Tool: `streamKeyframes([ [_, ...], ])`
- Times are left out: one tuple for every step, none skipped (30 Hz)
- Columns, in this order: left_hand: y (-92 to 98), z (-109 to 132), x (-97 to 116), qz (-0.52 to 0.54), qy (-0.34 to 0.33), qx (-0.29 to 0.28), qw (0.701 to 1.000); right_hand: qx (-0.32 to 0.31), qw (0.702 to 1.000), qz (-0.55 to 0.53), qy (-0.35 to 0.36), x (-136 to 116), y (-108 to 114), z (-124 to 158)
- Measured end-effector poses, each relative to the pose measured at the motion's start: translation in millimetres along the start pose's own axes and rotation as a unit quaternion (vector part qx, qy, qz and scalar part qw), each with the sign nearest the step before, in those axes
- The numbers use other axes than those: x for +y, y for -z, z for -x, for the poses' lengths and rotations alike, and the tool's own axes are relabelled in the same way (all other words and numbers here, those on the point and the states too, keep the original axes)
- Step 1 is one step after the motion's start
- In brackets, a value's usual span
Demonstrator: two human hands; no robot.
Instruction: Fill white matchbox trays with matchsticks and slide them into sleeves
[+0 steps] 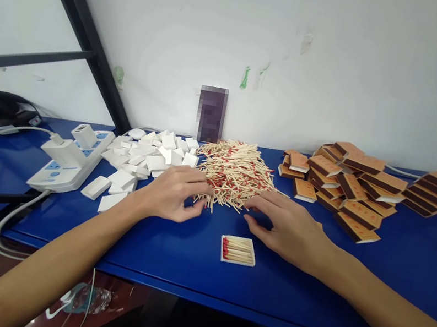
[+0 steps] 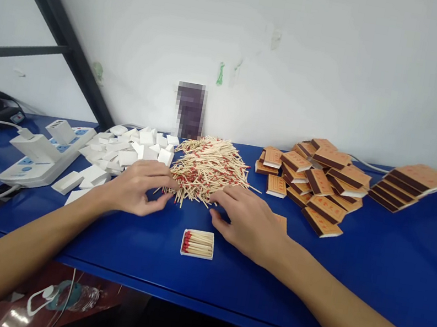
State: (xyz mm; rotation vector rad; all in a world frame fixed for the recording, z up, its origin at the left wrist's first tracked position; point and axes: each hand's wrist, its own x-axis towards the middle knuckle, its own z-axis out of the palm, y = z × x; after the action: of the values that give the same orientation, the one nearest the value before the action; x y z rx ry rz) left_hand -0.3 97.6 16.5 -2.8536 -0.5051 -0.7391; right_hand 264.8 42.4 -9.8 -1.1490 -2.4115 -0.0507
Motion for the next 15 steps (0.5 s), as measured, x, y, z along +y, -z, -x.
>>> streamKeyframes([
  [1.0, 0.5, -3.0, -0.023, 0.008, -0.006, 1.0, 0.0, 1.0, -0.003, 0.01, -2.3, -1.3, 0.2],
  [2.1, 1.1, -5.8, -0.039, 0.013, -0.016, 0.999, -0.001, 1.0, -0.009, 0.017, -4.5, -2.2, 0.4],
  [3.0, 1.6, -8.1, -0.048, 0.017, -0.026, 0.998, -0.005, 1.0, -0.016, 0.022, -6.4, -2.7, 0.5],
  [3.6, 2.1, -9.8, -0.053, 0.019, -0.037, 0.998, -0.012, 0.999, -0.025, 0.023, -7.9, -3.1, 0.5],
  [4.0, 2.6, -10.7, -0.057, 0.02, -0.048, 0.997, -0.02, 0.999, -0.033, 0.022, -9.0, -3.4, 0.4],
  [3.9, 2.9, -10.9, -0.06, 0.019, -0.061, 0.996, -0.028, 0.999, -0.04, 0.021, -9.8, -3.6, 0.3],
  [3.6, 3.1, -10.6, -0.063, 0.019, -0.075, 0.995, -0.034, 0.998, -0.047, 0.02, -10.2, -3.9, 0.3],
  [2.9, 3.2, -10.0, -0.065, 0.018, -0.088, 0.994, -0.036, 0.998, -0.053, 0.021, -10.6, -4.1, 0.2],
  [2.0, 3.1, -9.2, -0.065, 0.016, -0.099, 0.993, -0.037, 0.997, -0.057, 0.022, -11.0, -4.4, 0.2],
  [1.2, 3.0, -8.3, -0.065, 0.014, -0.107, 0.992, -0.036, 0.997, -0.06, 0.023, -11.4, -4.5, 0.2],
  [0.4, 2.8, -7.4, -0.064, 0.011, -0.113, 0.991, -0.032, 0.997, -0.062, 0.026, -12.1, -4.6, 0.2],
  [-0.2, 2.5, -6.5, -0.065, 0.006, -0.119, 0.991, -0.026, 0.997, -0.063, 0.03, -12.9, -4.3, 0.3],
  [-0.5, 2.2, -5.6, -0.067, 0.002, -0.122, 0.99, -0.016, 0.997, -0.063, 0.036, -13.9, -3.7, 0.5],
  [-0.6, 1.7, -4.6, -0.071, -0.002, -0.126, 0.99, -0.003, 0.997, -0.064, 0.041, -15.1, -2.7, 0.8],
  [-0.6, 1.2, -3.6, -0.076, -0.005, -0.13, 0.989, 0.012, 0.997, -0.065, 0.044, -16.4, -1.2, 1.2],
])
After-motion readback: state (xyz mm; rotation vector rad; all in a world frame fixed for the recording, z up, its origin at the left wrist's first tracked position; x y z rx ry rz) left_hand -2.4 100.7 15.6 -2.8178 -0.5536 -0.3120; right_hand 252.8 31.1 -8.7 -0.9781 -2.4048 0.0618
